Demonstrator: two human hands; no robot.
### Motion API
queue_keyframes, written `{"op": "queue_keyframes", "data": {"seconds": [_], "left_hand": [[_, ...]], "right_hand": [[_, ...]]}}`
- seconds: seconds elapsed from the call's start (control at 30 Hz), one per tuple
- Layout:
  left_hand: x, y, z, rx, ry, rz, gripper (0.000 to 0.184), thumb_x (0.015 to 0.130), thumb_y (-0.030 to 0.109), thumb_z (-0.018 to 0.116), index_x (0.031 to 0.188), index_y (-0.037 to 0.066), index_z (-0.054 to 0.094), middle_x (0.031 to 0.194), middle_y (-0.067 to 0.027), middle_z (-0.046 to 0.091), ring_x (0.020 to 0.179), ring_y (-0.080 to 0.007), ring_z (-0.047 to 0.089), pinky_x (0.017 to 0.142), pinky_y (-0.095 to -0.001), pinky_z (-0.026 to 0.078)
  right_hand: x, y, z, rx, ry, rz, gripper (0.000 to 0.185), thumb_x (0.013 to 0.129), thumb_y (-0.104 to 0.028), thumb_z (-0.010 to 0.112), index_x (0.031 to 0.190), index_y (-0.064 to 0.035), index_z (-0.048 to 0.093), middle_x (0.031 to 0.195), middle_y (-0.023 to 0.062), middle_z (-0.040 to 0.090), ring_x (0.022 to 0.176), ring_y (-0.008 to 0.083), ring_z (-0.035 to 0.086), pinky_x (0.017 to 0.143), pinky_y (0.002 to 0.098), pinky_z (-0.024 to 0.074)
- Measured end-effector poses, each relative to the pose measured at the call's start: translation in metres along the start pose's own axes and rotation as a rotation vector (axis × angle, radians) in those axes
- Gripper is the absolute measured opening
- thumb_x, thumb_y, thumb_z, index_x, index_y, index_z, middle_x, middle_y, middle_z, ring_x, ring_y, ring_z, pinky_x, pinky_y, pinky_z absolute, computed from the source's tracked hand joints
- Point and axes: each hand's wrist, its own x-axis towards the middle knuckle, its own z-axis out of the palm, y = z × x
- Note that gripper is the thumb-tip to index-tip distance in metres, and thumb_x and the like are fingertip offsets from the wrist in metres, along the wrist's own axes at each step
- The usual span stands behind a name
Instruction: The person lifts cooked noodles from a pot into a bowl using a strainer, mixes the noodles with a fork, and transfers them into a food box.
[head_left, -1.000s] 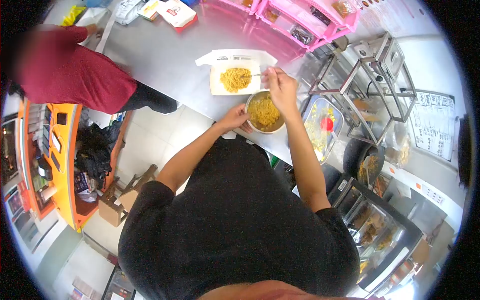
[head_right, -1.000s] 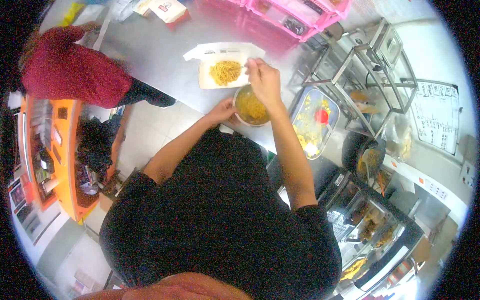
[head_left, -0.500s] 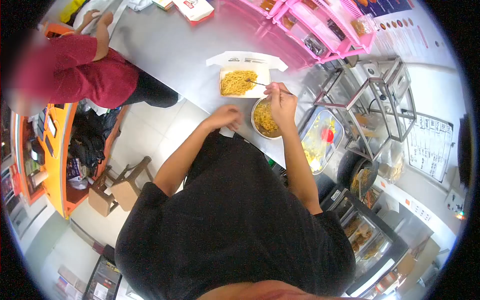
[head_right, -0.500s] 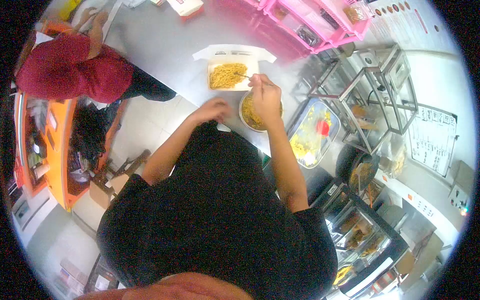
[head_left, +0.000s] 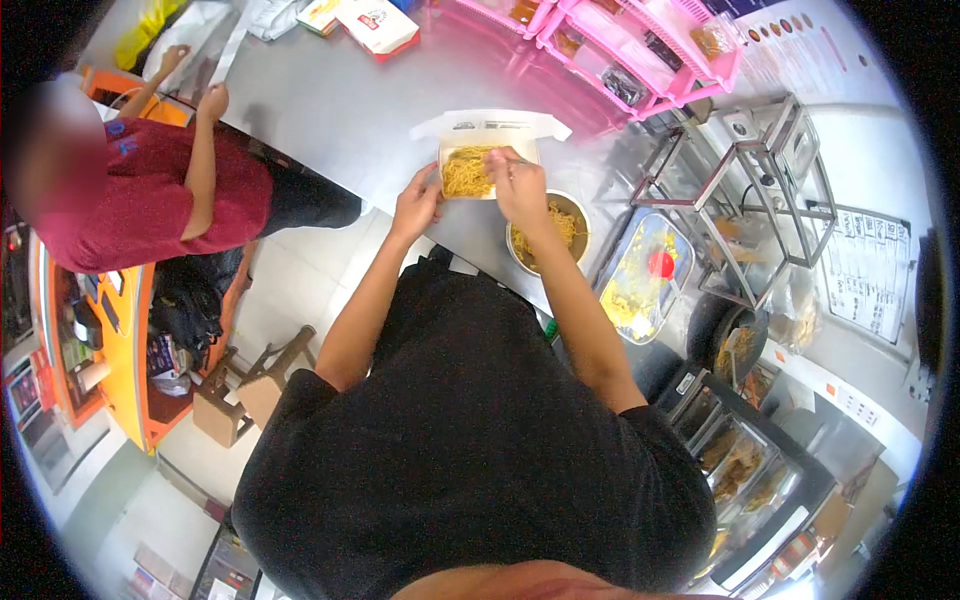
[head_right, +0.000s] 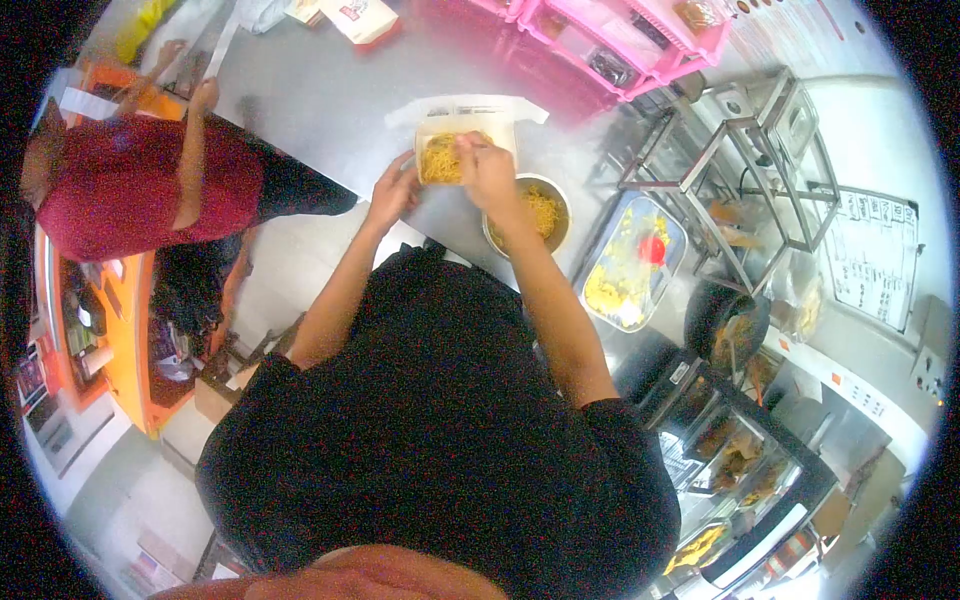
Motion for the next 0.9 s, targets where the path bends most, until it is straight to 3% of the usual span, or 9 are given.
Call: {"op": "queue_keyframes", "data": {"seconds": [0.07,0.2,0.37,0.47,0.57,0.67,0.77,0.87,0.9], "left_hand": [[0.005,-0.004,0.000,-0.003,0.008,0.014,0.051,0.100,0.021,0.059,0.150,0.015,0.054,0.088,-0.0055,0.066,0.062,-0.0130,0.061,0.057,-0.0290,0.055],[0.008,-0.004,-0.001,0.029,0.019,0.045,0.049,0.099,0.018,0.061,0.149,0.017,0.057,0.088,-0.0063,0.067,0.062,-0.0127,0.062,0.057,-0.0283,0.055],[0.009,-0.009,0.000,0.049,0.009,0.086,0.049,0.100,0.018,0.062,0.148,0.016,0.056,0.089,-0.0074,0.068,0.063,-0.0129,0.064,0.056,-0.0275,0.055],[0.007,-0.003,-0.003,0.054,0.021,0.080,0.048,0.100,0.018,0.063,0.147,0.015,0.056,0.087,-0.0078,0.069,0.063,-0.0130,0.065,0.055,-0.0277,0.055],[0.007,-0.003,-0.003,0.096,0.032,0.100,0.048,0.100,0.018,0.063,0.147,0.013,0.056,0.084,-0.0075,0.069,0.061,-0.0129,0.065,0.055,-0.0286,0.054],[-0.001,0.006,0.002,0.143,0.052,0.144,0.048,0.100,0.018,0.063,0.147,0.012,0.054,0.081,-0.0076,0.070,0.059,-0.0137,0.066,0.054,-0.0295,0.054],[0.001,0.009,-0.001,0.184,0.066,0.162,0.049,0.100,0.019,0.063,0.147,0.010,0.053,0.081,-0.0091,0.071,0.058,-0.0153,0.068,0.055,-0.0305,0.054],[0.007,0.008,-0.003,0.211,0.053,0.158,0.049,0.101,0.022,0.062,0.147,0.007,0.053,0.080,-0.0107,0.073,0.056,-0.0171,0.068,0.055,-0.0315,0.054],[0.007,0.009,-0.003,0.220,0.044,0.155,0.049,0.101,0.023,0.062,0.147,0.006,0.053,0.080,-0.0112,0.073,0.056,-0.0177,0.069,0.056,-0.0318,0.055]], "right_hand": [[-0.005,-0.011,0.004,0.102,-0.025,0.024,0.044,0.110,-0.026,0.048,0.092,0.0044,0.073,0.087,0.0143,0.074,0.069,0.0276,0.071,0.068,0.0369,0.0559],[-0.021,-0.016,-0.028,-0.085,0.100,0.120,0.046,0.110,-0.028,0.048,0.089,0.0046,0.073,0.085,0.0144,0.073,0.071,0.0276,0.072,0.069,0.0361,0.0546],[-0.021,0.003,0.010,0.119,0.065,0.100,0.045,0.110,-0.027,0.050,0.084,0.0051,0.070,0.087,0.0122,0.073,0.069,0.0221,0.070,0.067,0.0344,0.0533],[-0.026,-0.020,-0.009,0.223,0.204,0.111,0.046,0.110,-0.026,0.051,0.082,0.0049,0.069,0.089,0.0116,0.074,0.068,0.0212,0.069,0.067,0.0342,0.0533],[-0.034,-0.006,-0.014,0.045,0.147,0.211,0.048,0.110,-0.025,0.050,0.077,0.0055,0.068,0.088,0.0115,0.074,0.070,0.0211,0.070,0.069,0.0347,0.0539],[-0.042,0.000,-0.006,0.068,0.020,0.210,0.049,0.110,-0.026,0.050,0.077,0.0062,0.068,0.087,0.0119,0.073,0.070,0.0216,0.069,0.069,0.0342,0.0533],[-0.048,-0.029,-0.035,-0.032,0.133,0.036,0.048,0.110,-0.026,0.050,0.080,0.0065,0.069,0.085,0.0128,0.071,0.069,0.0225,0.067,0.070,0.0339,0.0529],[-0.051,-0.032,-0.031,0.169,0.138,0.163,0.050,0.110,-0.026,0.049,0.078,0.0069,0.068,0.084,0.0135,0.071,0.069,0.0228,0.067,0.071,0.0344,0.0530],[-0.053,-0.028,-0.031,0.135,0.073,0.180,0.048,0.110,-0.027,0.048,0.081,0.0055,0.070,0.087,0.0156,0.072,0.074,0.0275,0.068,0.073,0.0381,0.0534]]}}
